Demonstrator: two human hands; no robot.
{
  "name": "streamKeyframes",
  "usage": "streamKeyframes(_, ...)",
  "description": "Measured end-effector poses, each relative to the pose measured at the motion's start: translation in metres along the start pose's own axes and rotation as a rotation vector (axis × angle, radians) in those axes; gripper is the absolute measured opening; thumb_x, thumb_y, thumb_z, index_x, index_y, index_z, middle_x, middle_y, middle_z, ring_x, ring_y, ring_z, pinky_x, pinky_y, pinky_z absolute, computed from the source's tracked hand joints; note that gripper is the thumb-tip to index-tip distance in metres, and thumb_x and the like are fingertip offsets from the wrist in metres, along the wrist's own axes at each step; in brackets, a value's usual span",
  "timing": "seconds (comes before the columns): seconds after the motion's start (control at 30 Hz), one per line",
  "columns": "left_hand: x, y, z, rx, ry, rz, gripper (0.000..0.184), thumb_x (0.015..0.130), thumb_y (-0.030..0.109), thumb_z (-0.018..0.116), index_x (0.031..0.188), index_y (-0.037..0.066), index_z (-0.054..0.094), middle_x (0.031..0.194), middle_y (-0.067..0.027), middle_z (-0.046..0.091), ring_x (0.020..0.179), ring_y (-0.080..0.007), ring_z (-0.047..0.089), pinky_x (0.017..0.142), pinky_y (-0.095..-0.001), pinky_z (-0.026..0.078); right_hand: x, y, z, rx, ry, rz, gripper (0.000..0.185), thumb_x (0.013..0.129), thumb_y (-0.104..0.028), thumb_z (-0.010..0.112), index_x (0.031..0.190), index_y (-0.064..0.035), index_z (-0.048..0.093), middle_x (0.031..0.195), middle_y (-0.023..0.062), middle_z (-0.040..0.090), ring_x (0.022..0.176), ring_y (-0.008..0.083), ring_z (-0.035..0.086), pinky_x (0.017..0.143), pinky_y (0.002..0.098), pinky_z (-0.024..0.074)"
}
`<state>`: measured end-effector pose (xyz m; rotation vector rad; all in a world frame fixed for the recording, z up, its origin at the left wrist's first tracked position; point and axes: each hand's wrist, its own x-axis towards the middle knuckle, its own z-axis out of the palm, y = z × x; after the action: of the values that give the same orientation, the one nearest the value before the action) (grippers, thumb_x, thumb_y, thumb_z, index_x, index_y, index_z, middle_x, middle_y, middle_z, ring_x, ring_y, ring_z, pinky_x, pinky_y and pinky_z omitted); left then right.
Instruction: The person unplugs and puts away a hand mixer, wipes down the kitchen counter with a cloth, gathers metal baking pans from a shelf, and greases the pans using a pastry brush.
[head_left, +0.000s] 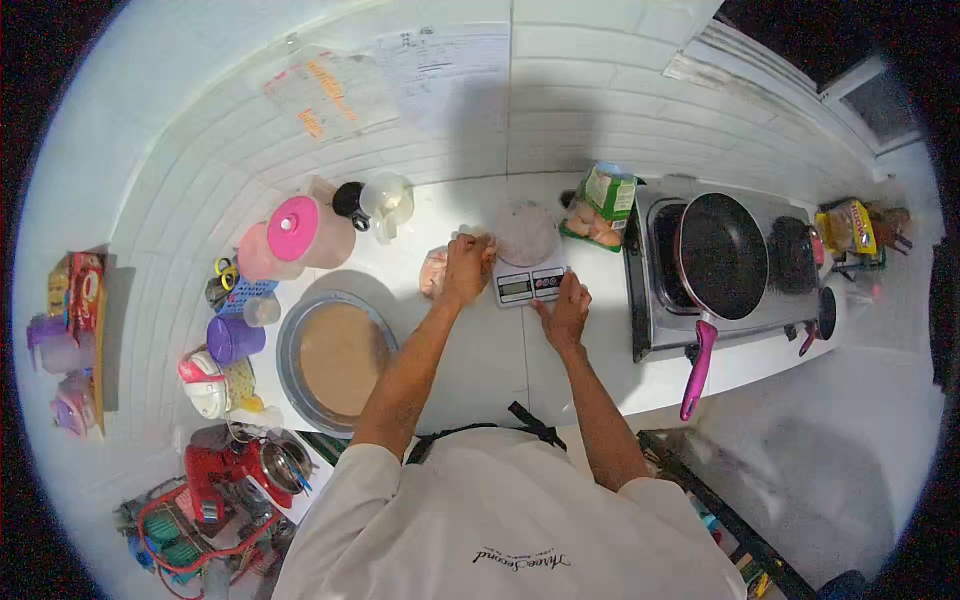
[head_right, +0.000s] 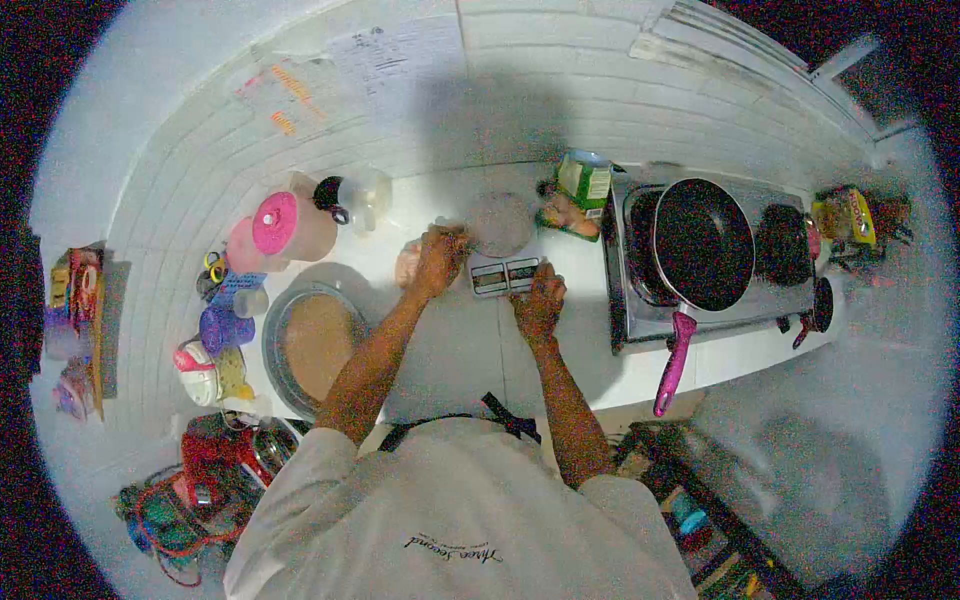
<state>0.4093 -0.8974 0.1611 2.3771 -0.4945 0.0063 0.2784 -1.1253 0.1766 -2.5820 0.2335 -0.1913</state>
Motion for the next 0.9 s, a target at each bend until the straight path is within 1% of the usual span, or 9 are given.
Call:
streamKeyframes(0.13, -0.003, 0.029, -0.024, 0.142, 0.08, 0.161, 0.032, 0.091, 0.016, 0.065, 0.122, 0.006, 0.065, 0.116, -0.0198, 0.063, 0.104, -0.0397, 0.054, 0.092, -0.0489, 0.045, -0.002, -0.004, -0.003, -0.054, 0.057, -0.048, 0.102, 0.079, -0.038, 0.083, 0.155, 0.0019, 0.029, 0.149, 0.0242, 0.042, 0.128, 0.0442, 0.04, 0.107, 0.0518, 0.0346)
streamKeyframes(0.33, -0.016, 0.044, -0.036, -0.144, -0.126, -0.125, 0.033, 0.09, 0.015, 0.065, 0.121, 0.006, 0.068, 0.118, -0.0149, 0.054, 0.109, -0.0358, 0.051, 0.095, -0.0464, 0.046, 0.001, -0.014, -0.008, -0.137, 0.014, 0.019, 0.103, 0.08, -0.045, 0.08, 0.155, 0.0016, 0.028, 0.146, 0.0214, 0.044, 0.126, 0.0396, 0.043, 0.103, 0.0506, 0.037)
streamKeyframes(0.43, -0.021, 0.021, -0.017, 0.187, -0.151, 0.232, 0.03, 0.087, 0.016, 0.068, 0.116, 0.007, 0.07, 0.114, -0.0134, 0.059, 0.109, -0.0338, 0.053, 0.095, -0.0451, 0.046, 0.0, -0.013, -0.008, -0.144, 0.007, 0.024, 0.103, 0.079, -0.048, 0.079, 0.155, 0.0008, 0.029, 0.144, 0.0201, 0.045, 0.127, 0.0393, 0.043, 0.102, 0.0509, 0.0389)
streamKeyframes(0.53, -0.024, 0.048, -0.046, -0.045, -0.132, 0.192, 0.028, 0.085, 0.025, 0.069, 0.105, 0.006, 0.072, 0.101, -0.0135, 0.066, 0.1, -0.0306, 0.059, 0.09, -0.0415, 0.048, 0.001, -0.009, -0.007, -0.15, 0.02, 0.01, 0.103, 0.079, -0.053, 0.077, 0.155, -0.0009, 0.031, 0.142, 0.0184, 0.046, 0.128, 0.0388, 0.043, 0.102, 0.0506, 0.0401)
streamKeyframes(0.63, -0.024, 0.039, -0.063, -0.2, -0.48, -0.183, 0.033, 0.086, 0.034, 0.064, 0.093, 0.003, 0.071, 0.085, -0.0148, 0.067, 0.084, -0.0288, 0.062, 0.082, -0.0394, 0.049, 0.001, -0.003, -0.004, -0.14, 0.057, -0.028, 0.103, 0.079, -0.059, 0.073, 0.155, -0.0025, 0.031, 0.142, 0.017, 0.044, 0.128, 0.0379, 0.042, 0.102, 0.0502, 0.0405)
streamKeyframes(0.73, -0.029, 0.012, -0.069, -0.199, -0.434, -0.252, 0.035, 0.088, 0.035, 0.058, 0.087, 0.001, 0.067, 0.08, -0.0126, 0.066, 0.076, -0.0243, 0.061, 0.074, -0.0412, 0.049, 0.005, -0.003, -0.005, -0.204, 0.0, 0.011, 0.103, 0.08, -0.061, 0.071, 0.155, -0.0032, 0.032, 0.145, 0.0165, 0.043, 0.129, 0.0371, 0.041, 0.102, 0.0499, 0.0405)
streamKeyframes(0.8, -0.026, 0.009, -0.071, -0.458, -0.415, -0.495, 0.034, 0.087, 0.035, 0.058, 0.085, 0.001, 0.066, 0.079, -0.0103, 0.065, 0.068, -0.0222, 0.06, 0.068, -0.0404, 0.048, 0.003, -0.003, -0.006, -0.211, -0.022, 0.022, 0.102, 0.08, -0.06, 0.072, 0.155, -0.0034, 0.032, 0.146, 0.0164, 0.042, 0.129, 0.0369, 0.041, 0.103, 0.0498, 0.0399)
streamKeyframes(0.87, -0.023, -0.005, -0.065, -0.28, -0.397, -0.269, 0.035, 0.087, 0.035, 0.058, 0.089, 0.001, 0.067, 0.077, -0.0102, 0.064, 0.067, -0.0222, 0.059, 0.068, -0.038, 0.049, 0.003, -0.001, -0.005, -0.146, 0.013, -0.008, 0.101, 0.08, -0.057, 0.074, 0.155, -0.0036, 0.032, 0.146, 0.0165, 0.041, 0.13, 0.0369, 0.041, 0.104, 0.0499, 0.0388)
streamKeyframes(0.9, -0.022, 0.014, -0.075, -0.362, -0.398, -0.471, 0.035, 0.087, 0.033, 0.059, 0.097, 0.0, 0.067, 0.081, -0.0089, 0.063, 0.072, -0.0211, 0.06, 0.069, -0.0357, 0.05, 0.002, -0.001, -0.007, -0.148, -0.006, -0.006, 0.099, 0.082, -0.055, 0.074, 0.155, -0.0037, 0.032, 0.147, 0.0164, 0.041, 0.13, 0.0368, 0.041, 0.104, 0.05, 0.038)
